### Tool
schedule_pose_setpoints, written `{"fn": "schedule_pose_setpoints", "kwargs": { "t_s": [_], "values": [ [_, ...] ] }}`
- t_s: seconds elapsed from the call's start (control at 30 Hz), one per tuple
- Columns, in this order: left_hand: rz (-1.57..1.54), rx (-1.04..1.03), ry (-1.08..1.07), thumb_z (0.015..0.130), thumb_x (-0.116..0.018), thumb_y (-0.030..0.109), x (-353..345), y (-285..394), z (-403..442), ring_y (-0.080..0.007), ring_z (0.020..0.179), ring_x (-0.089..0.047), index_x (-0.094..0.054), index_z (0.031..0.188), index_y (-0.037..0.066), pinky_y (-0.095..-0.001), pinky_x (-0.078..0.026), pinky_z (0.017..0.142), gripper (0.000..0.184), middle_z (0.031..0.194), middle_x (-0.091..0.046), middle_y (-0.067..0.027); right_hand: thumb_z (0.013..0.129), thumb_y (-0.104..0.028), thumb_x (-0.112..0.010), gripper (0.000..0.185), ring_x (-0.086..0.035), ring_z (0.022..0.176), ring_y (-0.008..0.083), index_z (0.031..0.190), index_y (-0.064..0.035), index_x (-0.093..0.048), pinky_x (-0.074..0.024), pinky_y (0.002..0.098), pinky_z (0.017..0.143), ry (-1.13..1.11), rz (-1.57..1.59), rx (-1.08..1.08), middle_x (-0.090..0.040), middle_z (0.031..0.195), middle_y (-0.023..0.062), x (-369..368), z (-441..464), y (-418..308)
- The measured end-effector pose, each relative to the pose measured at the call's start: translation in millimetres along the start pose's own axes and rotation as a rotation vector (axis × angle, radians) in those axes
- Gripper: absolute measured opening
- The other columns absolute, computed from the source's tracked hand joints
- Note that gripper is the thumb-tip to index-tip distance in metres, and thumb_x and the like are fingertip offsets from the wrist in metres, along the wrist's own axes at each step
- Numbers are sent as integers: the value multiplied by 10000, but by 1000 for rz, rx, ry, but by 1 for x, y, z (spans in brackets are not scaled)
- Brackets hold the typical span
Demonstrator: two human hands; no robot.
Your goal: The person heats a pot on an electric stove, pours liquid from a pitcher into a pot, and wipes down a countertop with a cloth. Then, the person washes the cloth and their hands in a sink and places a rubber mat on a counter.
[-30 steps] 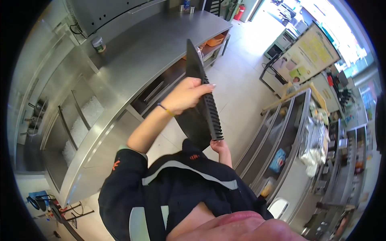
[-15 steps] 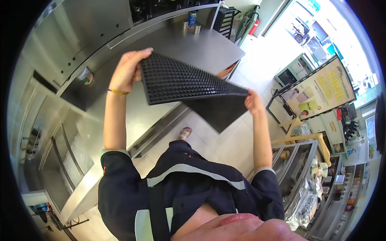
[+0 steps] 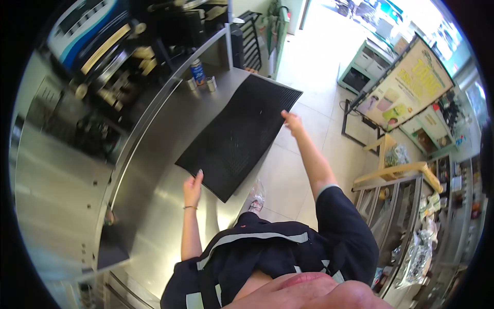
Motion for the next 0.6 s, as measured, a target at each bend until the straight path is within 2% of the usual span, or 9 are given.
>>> {"fn": "schedule_pose_setpoints", "kwargs": {
  "t_s": [0.07,0.1,0.13,0.27,0.3,0.33,0.43,0.5,0.6],
  "values": [
    [322,7,-85,820,-599,428,-20,-41,14,-89,430,-358,-487,512,44,-295,-271,414,504,490,-443,21,782,-345,-667,323,-476,570,155,831,-32,-602,-411,295,515,134,-242,-262,-559,699,49,-13,20,52],
    [461,53,-162,817,-596,437,-25,-62,15,-98,445,-382,-495,519,31,-301,-284,425,514,495,-451,5,817,-310,-631,310,-515,620,152,959,-39,-583,-437,311,547,208,-55,-323,-590,779,47,-14,59,116],
    [602,97,-237,815,-593,447,-28,-81,16,-106,461,-406,-502,526,18,-308,-297,435,525,500,-459,-11,787,-249,-661,357,-538,545,154,1033,-6,-572,-424,307,446,257,149,-438,-606,746,66,-16,19,82],
    [261,534,-283,826,-536,478,-27,-115,5,-218,526,-516,-554,526,25,-342,-402,515,544,535,-534,-111,803,-256,-635,437,-553,573,119,1170,-52,-514,-434,286,442,59,-53,-124,-623,851,74,2,16,81],
    [226,627,-308,825,-531,479,-26,-115,4,-244,550,-545,-577,536,27,-346,-427,540,538,553,-558,-132,808,-253,-620,420,-548,560,119,1175,-77,-517,-441,286,456,127,3,-72,-635,874,88,9,6,75],
    [415,463,-417,815,-541,469,-24,-109,4,-257,565,-560,-600,559,38,-350,-441,556,505,587,-577,-144,845,-277,-570,460,-590,706,139,1255,-105,-451,-467,301,566,67,-53,-98,-605,998,68,22,5,79],
    [1087,94,-686,769,-595,382,-16,-73,11,-296,634,-617,-671,629,85,-372,-485,598,337,695,-629,-167,846,-269,-559,409,-599,722,140,1208,-87,-501,-463,280,556,77,-347,-68,-614,1005,69,63,-22,109],
    [912,-172,-507,769,-593,358,-31,-13,45,-314,596,-606,-647,612,58,-388,-481,570,343,636,-611,-153,856,-266,-542,384,-600,729,135,1192,-83,-513,-456,262,552,19,-304,-64,-621,998,63,86,-59,127],
    [609,-504,-199,801,-580,362,-91,62,134,-306,677,-609,-635,737,58,-382,-477,616,315,724,-628,-139,877,-247,-519,306,-597,722,105,1125,-74,-563,-421,221,505,14,-55,-191,-640,936,55,116,-159,160]
  ]
}}
Point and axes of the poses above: each hand's wrist, its own z-axis towards the middle knuckle, its own x-axis out of the back of the hand, y = z × x, the point moved 2 cm from there along z, towards the middle knuckle
